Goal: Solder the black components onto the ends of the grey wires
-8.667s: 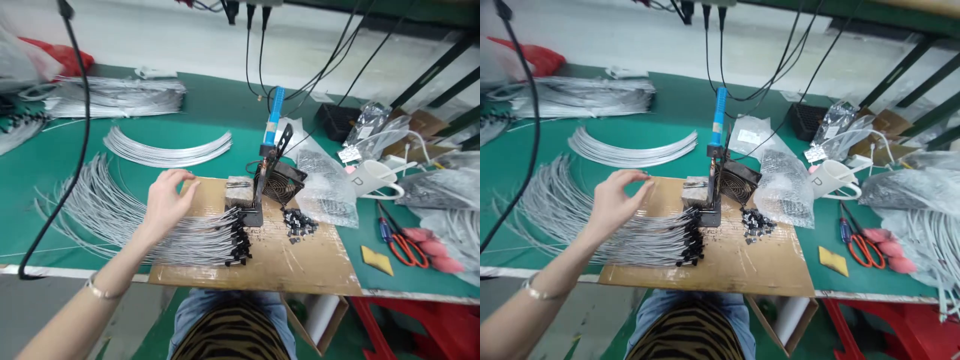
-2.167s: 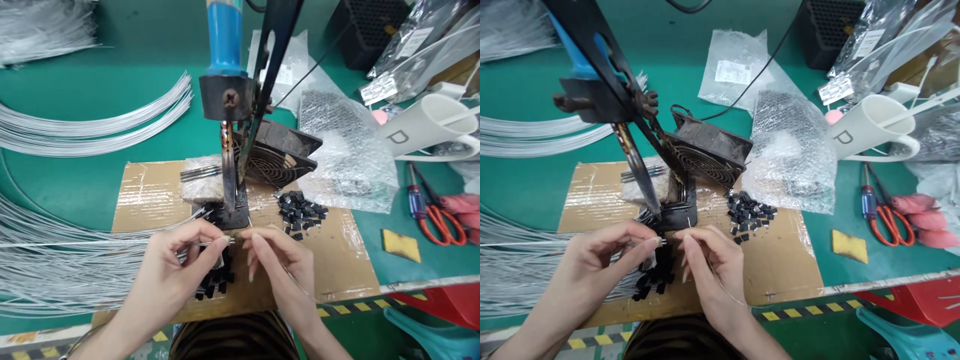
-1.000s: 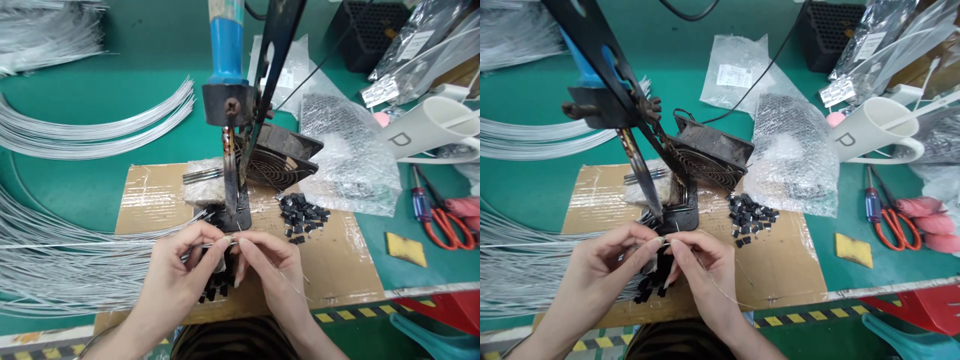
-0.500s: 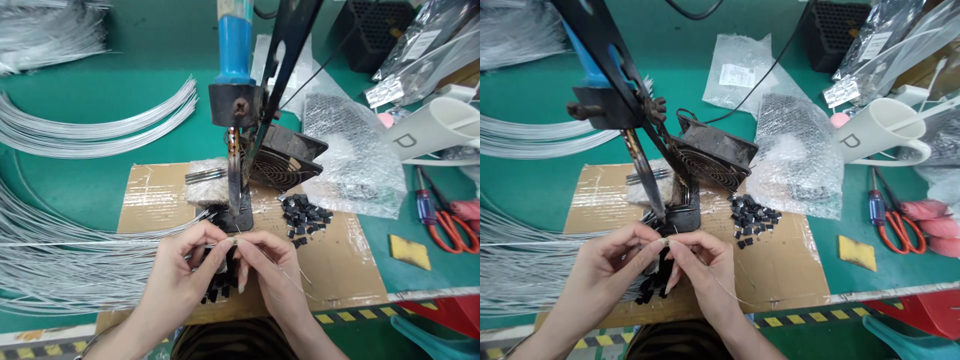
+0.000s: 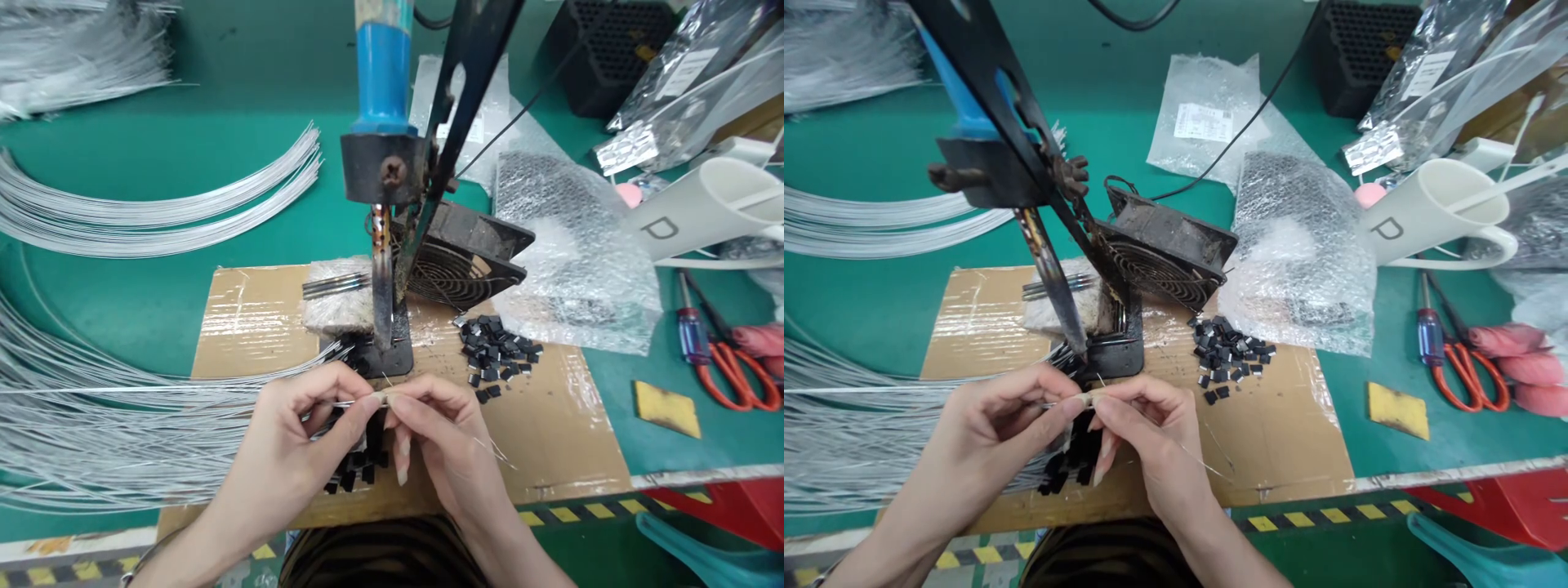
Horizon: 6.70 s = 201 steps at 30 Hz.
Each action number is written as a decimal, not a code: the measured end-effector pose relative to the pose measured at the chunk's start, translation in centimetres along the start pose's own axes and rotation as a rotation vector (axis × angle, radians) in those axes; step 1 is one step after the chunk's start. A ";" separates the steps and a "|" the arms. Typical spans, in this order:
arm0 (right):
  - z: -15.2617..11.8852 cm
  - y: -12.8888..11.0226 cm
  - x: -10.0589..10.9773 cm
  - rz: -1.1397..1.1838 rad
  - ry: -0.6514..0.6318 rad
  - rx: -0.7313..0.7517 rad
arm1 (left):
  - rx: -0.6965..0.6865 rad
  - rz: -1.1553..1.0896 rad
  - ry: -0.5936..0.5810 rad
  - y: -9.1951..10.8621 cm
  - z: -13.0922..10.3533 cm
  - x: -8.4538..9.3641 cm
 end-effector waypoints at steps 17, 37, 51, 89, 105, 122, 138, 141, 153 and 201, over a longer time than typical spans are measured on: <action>0.0 0.5 -0.3 0.031 0.001 0.067 | -0.093 0.013 0.051 -1.1 -0.1 -0.3; -0.4 1.6 -1.5 0.145 0.085 0.090 | -0.212 0.043 0.229 -2.0 -0.7 -1.4; -0.3 1.0 -0.5 0.029 0.028 0.081 | -0.199 0.100 0.250 -1.1 -0.7 -0.8; -0.2 1.1 -0.6 -0.040 0.031 0.088 | -0.217 0.110 0.327 -1.8 -0.9 -1.1; -0.4 1.1 -0.5 -0.095 0.033 0.143 | -0.235 0.095 0.335 -1.1 -0.9 -1.2; 0.0 -0.5 0.1 -0.012 -0.017 -0.037 | -0.275 0.209 0.236 -1.5 -1.2 -0.7; -0.2 0.2 -0.2 0.032 -0.005 0.016 | -0.267 0.247 0.327 -1.9 -1.2 -1.4; -0.4 0.3 -0.3 0.047 -0.008 0.025 | -0.294 0.260 0.347 -2.1 -1.3 -1.5; -0.3 0.3 0.0 0.018 -0.010 0.018 | -0.321 0.270 0.319 -1.8 -1.6 -1.4; -4.5 -4.6 5.9 -0.904 0.514 0.690 | -0.207 0.211 0.346 -1.8 -1.3 -1.0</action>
Point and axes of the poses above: each hand's wrist, its own z-axis towards the middle knuckle, its own x-axis out of the back of the hand, y = z × x, the point moved 1 cm from there along z, towards the middle knuckle, and after that the axes turned 4 degrees about z, right-handed, at the moved point
